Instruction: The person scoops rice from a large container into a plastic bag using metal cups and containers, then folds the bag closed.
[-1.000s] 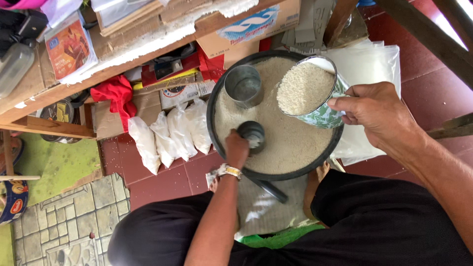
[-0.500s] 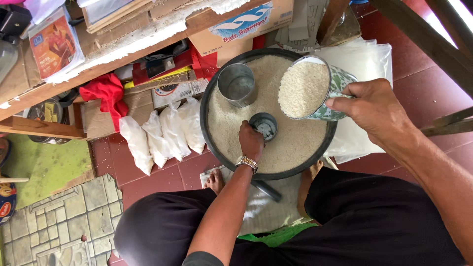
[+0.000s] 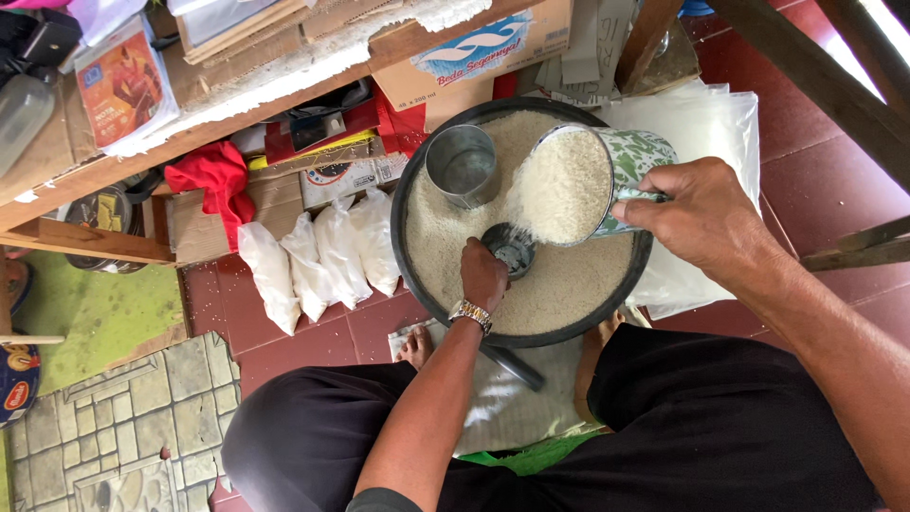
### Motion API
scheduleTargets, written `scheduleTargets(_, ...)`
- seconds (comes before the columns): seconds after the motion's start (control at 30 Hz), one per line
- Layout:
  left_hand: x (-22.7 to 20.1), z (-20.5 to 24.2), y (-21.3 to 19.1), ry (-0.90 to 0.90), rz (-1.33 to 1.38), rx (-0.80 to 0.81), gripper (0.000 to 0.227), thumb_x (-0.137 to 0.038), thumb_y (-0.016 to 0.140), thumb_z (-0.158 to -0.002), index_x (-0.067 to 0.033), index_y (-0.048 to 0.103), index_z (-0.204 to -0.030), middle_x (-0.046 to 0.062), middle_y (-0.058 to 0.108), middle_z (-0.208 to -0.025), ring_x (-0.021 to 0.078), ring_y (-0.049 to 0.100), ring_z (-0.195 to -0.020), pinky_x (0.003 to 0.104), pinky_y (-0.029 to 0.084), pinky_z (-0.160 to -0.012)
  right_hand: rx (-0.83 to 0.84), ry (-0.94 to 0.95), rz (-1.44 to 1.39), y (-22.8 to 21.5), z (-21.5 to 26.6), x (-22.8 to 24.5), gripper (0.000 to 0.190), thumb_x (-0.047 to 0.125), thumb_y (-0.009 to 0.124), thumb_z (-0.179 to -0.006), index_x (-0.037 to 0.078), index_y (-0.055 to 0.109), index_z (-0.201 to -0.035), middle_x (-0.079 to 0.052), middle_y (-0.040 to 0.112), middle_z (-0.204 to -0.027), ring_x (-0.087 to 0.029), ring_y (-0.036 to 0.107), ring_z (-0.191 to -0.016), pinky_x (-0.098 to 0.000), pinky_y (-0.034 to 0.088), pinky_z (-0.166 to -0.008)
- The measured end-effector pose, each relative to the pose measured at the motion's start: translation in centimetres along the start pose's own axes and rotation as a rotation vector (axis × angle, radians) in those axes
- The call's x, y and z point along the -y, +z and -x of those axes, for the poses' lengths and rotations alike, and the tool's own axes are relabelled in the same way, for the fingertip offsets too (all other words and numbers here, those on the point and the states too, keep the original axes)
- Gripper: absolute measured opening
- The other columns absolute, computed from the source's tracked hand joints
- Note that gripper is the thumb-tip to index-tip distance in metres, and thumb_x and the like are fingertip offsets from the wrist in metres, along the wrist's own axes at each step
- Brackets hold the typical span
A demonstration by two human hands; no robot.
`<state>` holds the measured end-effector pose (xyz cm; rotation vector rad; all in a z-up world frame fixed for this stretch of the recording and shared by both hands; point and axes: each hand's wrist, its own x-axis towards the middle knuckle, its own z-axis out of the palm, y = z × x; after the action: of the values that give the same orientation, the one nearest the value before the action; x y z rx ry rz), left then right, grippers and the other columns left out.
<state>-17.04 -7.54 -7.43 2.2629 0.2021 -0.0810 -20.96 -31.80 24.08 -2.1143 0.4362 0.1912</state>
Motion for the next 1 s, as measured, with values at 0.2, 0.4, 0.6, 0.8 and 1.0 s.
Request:
scheduleTargets(0.2,-4.4,0.8,-4.5,-0.216,0.176,0.315,0.011,0.007,0.051,-0.094,0.0037,0.044,-0.101,0.026,0.061,-0.071,0.0353,0.064,-0.041,0.041,0.045,-0.026,0.01,-0.026,0.051,0.3,0.5,0.5,0.043,0.019,0.083,-0.088,0.006,0.053,-0.059,0.002,0.029,-0.063,-0.013,0.028,-0.06,-0.0349,0.023,-0.053)
scheduleTargets(0.4,-2.0,1.3,-2.6,-0.146,0.233,0.268,0.013,0.008,0.048,-0.093,0.0042,0.042,-0.103,0.023,0.056,-0.071,0.0321,0.059,-0.036,0.042,0.044,-0.024,-0.005,-0.044,0.082,0.5,0.8,1.8,0.044,0.019,0.08,-0.089,0.006,0.05,-0.059,0.001,0.029,-0.064,-0.014,0.028,-0.063,-0.0364,0.022,-0.057)
scheduleTargets(0.6,-1.7,1.3,-2.5,-0.186,0.31,0.281,0.011,-0.003,0.047,-0.1,0.002,0.04,-0.107,0.023,0.058,-0.074,0.0287,0.061,-0.04,0.037,0.043,-0.024,-0.041,-0.051,0.142,1.1,0.5,1.6,0.039,0.019,0.08,-0.086,0.005,0.055,-0.06,0.0,0.033,-0.063,-0.013,0.031,-0.065,-0.0339,0.023,-0.057)
scheduleTargets(0.8,-0.8,0.8,-3.1,0.106,0.118,0.076,0.03,-0.017,0.057,-0.097,-0.0069,0.046,-0.071,0.01,0.049,-0.068,0.0216,0.049,-0.054,0.041,0.032,-0.046,-0.034,-0.16,0.187,1.4,0.9,1.9,0.05,0.017,0.076,-0.083,0.01,0.034,-0.057,0.002,0.026,-0.064,-0.012,0.026,-0.065,-0.0346,0.019,-0.056)
scheduleTargets(1.0,-3.0,1.1,-7.9,0.024,0.047,-0.259,0.021,-0.022,0.06,-0.091,-0.0038,0.07,-0.093,0.018,0.07,-0.092,0.0374,0.069,-0.077,0.051,0.051,-0.065,-0.014,-0.215,0.194,1.7,1.2,2.4,0.056,0.015,0.078,-0.086,0.009,0.03,-0.059,0.002,0.023,-0.064,-0.013,0.023,-0.065,-0.0346,0.019,-0.057)
